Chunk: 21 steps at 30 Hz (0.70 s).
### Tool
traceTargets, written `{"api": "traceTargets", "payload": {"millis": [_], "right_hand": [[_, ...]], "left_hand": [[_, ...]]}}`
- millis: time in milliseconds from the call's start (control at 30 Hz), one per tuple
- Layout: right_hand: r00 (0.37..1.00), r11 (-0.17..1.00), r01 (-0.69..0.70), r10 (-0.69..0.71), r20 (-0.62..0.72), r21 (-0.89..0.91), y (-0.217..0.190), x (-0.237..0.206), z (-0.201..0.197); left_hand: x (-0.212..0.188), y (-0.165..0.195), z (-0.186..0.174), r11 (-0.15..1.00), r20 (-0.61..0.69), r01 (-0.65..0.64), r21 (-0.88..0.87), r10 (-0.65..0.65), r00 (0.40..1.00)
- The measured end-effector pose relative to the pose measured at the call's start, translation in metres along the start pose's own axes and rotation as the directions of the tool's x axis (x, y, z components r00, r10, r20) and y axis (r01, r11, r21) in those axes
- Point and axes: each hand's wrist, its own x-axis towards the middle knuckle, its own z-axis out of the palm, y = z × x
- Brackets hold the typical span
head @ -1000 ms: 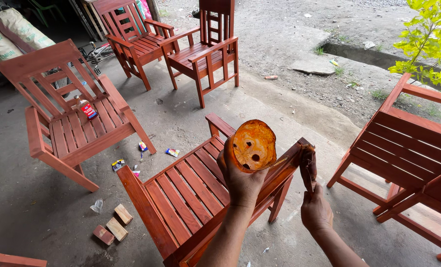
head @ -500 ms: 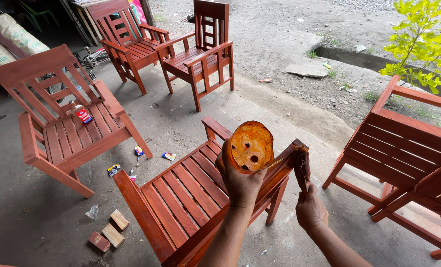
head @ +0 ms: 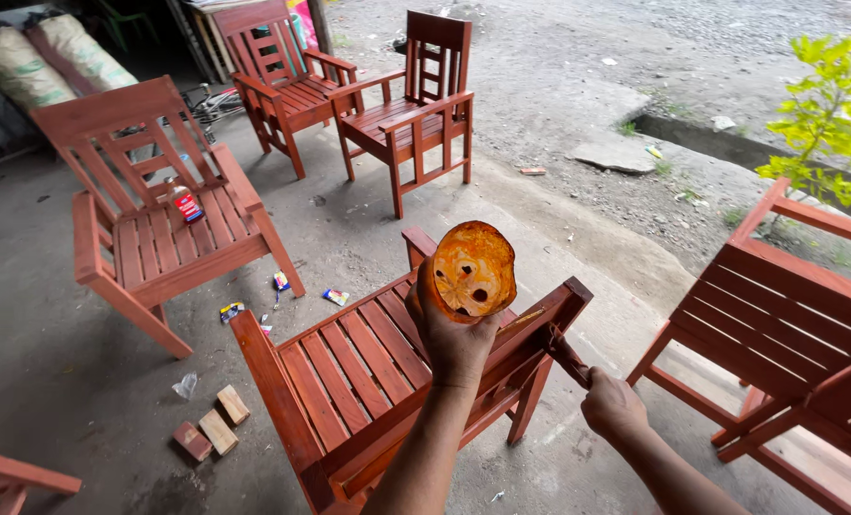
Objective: The person applies reddish-brown stain to a wooden chair using a brush and a small container. They repeatedly dip the brush into the container and coat the chair's backrest, legs, and seat slats. The work occurs outdoors under a covered area with other wooden chairs nearby.
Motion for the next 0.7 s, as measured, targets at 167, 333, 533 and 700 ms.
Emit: {"api": "traceTargets", "payload": {"millis": [167, 333, 533, 700], "right_hand": [[0.947, 0.94, 0.303, -0.316, -0.064, -0.158, 0.002, -0.038, -0.021], [0.65, 0.644, 0.733, -0.758, -0.051, -0.218, -0.022, -0.063, -0.031], [0.455, 0.344, 0.848, -0.863, 0.221, -0.402, -0.074, -0.057, -0.015], [0.461, 0.419, 0.847, -0.886, 0.058, -0.328, -0.048, -0.016, -0.025]], "left_hand": [[0.014, 0.008, 0.012, 0.997, -0.142, -0.026, 0.071, 0.036, 0.989], [-0.001, 0.017, 0.039, 0.994, -0.216, -0.065, 0.089, 0.083, 0.973], [-0.017, 0.024, 0.046, 0.99, -0.263, -0.016, 0.139, 0.053, 0.963], [-0.015, 0.028, 0.041, 0.961, -0.298, 0.011, 0.276, 0.075, 0.952]]}}
